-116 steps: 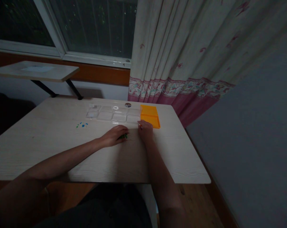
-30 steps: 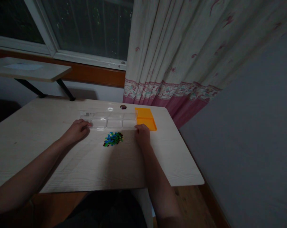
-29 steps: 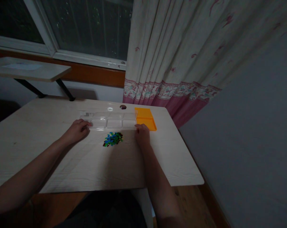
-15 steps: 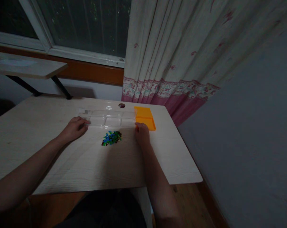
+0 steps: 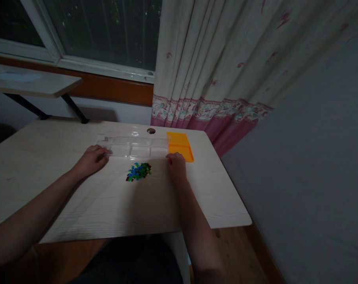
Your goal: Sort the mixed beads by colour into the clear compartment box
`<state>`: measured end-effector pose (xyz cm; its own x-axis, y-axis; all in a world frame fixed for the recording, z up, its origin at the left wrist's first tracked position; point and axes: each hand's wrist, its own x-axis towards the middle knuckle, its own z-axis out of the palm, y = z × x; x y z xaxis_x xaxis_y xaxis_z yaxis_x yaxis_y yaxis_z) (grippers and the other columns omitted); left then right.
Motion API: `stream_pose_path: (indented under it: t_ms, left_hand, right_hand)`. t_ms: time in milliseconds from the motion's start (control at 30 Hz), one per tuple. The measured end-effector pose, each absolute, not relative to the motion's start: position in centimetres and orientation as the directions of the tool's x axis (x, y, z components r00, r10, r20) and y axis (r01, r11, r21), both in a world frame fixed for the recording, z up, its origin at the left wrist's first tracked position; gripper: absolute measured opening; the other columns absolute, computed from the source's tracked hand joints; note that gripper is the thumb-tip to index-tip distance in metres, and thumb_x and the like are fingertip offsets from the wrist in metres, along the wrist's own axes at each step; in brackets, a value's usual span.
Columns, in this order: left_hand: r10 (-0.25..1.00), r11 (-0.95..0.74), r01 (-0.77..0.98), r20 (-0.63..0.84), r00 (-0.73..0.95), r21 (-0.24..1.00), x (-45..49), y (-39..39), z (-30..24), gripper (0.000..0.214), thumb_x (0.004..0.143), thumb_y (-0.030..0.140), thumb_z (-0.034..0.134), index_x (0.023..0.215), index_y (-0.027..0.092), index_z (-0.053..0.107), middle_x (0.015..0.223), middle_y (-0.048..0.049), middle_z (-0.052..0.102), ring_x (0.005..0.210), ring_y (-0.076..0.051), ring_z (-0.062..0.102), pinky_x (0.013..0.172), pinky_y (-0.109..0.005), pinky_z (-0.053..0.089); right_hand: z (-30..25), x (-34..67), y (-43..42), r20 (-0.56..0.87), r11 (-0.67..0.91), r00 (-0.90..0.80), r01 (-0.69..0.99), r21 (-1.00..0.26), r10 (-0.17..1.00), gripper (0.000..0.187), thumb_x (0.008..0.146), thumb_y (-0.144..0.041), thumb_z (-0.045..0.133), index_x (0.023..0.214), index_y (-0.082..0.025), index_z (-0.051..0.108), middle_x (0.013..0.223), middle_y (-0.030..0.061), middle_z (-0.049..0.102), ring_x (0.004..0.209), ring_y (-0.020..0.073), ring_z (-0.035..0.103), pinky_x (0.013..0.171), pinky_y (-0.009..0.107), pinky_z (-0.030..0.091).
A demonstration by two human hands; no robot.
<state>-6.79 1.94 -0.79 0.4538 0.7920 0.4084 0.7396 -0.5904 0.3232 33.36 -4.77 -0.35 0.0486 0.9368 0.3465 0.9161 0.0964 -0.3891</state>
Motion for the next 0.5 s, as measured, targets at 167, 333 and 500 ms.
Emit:
stream_pose_path:
  t_ms: [167,333,500]
  left_hand:
    - [0.787,-0.595,0.743,0.408,0.462,0.307,-6.77,1.80,-0.66,0.029,0.092,0.035,0.051,0.102,0.017,0.072,0.094,-0.0085,0.064,0.092,-0.025,0.057,0.091,-0.042,0.046]
    - [0.799,-0.579,0.762,0.387,0.460,0.289,-6.70,1.60,-0.49,0.030,0.091,0.035,0.052,0.104,0.017,0.072,0.094,-0.0092,0.063,0.091,-0.026,0.057,0.090,-0.042,0.047]
    - [0.807,-0.573,0.754,0.381,0.451,0.320,-6.85,1.73,-0.62,0.032,0.092,0.036,0.051,0.105,0.017,0.073,0.097,-0.0099,0.066,0.094,-0.026,0.060,0.092,-0.043,0.047]
  right_hand:
    - [-0.12,33.27,-4.78,0.346,0.084,0.053,0.926,-0.368,0.937,0.031,0.088,-0.009,0.053,0.105,-0.017,0.078,0.100,0.0115,0.072,0.099,0.0245,0.061,0.094,0.037,0.046]
    - [0.13,33.24,-4.73,0.330,0.057,0.074,0.926,-0.372,0.941,0.032,0.088,-0.009,0.054,0.107,-0.019,0.078,0.101,0.0101,0.073,0.099,0.0231,0.064,0.095,0.036,0.048]
    - [-0.08,33.38,-4.60,0.323,0.064,0.077,0.913,-0.403,0.943,0.031,0.088,-0.008,0.056,0.107,-0.018,0.078,0.104,0.0106,0.073,0.101,0.0220,0.066,0.097,0.035,0.048]
